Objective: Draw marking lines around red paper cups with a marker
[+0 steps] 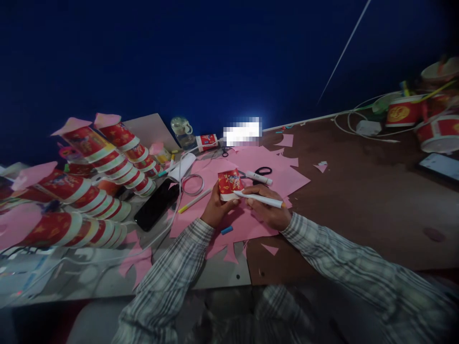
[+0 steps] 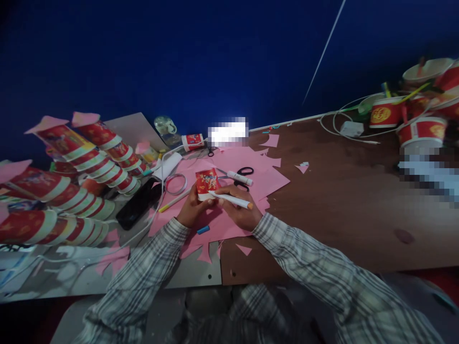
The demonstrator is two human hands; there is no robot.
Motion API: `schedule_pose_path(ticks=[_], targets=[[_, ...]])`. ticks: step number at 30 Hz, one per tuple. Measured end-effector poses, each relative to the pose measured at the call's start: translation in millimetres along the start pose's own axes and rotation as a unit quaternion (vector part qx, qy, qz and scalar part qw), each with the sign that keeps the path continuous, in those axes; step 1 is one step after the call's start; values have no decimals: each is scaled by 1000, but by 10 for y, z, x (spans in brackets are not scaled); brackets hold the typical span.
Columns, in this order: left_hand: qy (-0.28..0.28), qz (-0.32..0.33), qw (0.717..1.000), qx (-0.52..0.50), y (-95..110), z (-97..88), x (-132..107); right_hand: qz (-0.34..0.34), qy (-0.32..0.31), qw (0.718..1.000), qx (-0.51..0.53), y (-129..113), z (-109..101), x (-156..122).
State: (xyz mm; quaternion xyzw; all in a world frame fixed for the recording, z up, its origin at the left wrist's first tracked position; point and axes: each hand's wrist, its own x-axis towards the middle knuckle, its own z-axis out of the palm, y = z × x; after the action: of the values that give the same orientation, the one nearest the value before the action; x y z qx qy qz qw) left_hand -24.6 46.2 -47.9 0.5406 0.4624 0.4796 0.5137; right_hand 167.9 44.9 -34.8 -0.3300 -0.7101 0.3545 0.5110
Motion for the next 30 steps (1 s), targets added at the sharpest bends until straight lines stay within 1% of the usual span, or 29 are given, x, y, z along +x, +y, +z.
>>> schedule_pose_path(ticks=[3,7,12,18,22,26,30], targets=[[0,2,1000,5,-12,-5,1,-9,21,1000,-12,-1,-2,4],[13,5,1000,22,-34,-12,4,-19,3,1000,-20,8,-6,4],[-1,-3,1000,-2,-57,-16,4,-6,15,1000,-13,11,-14,2],[-1,5,1000,-7,-57,-8,0,-23,25,999,-11,1,-4,16],[1,3,1000,1,-53,-10,1,-29,2,999,-16,2,-3,17],[-1,-2,1000,-2,-62,-12,3,-8,13,1000,-2,3,-6,13],[1,3,1000,1,-80,-14,1,-17,-2,1000,4,9,-3,17]])
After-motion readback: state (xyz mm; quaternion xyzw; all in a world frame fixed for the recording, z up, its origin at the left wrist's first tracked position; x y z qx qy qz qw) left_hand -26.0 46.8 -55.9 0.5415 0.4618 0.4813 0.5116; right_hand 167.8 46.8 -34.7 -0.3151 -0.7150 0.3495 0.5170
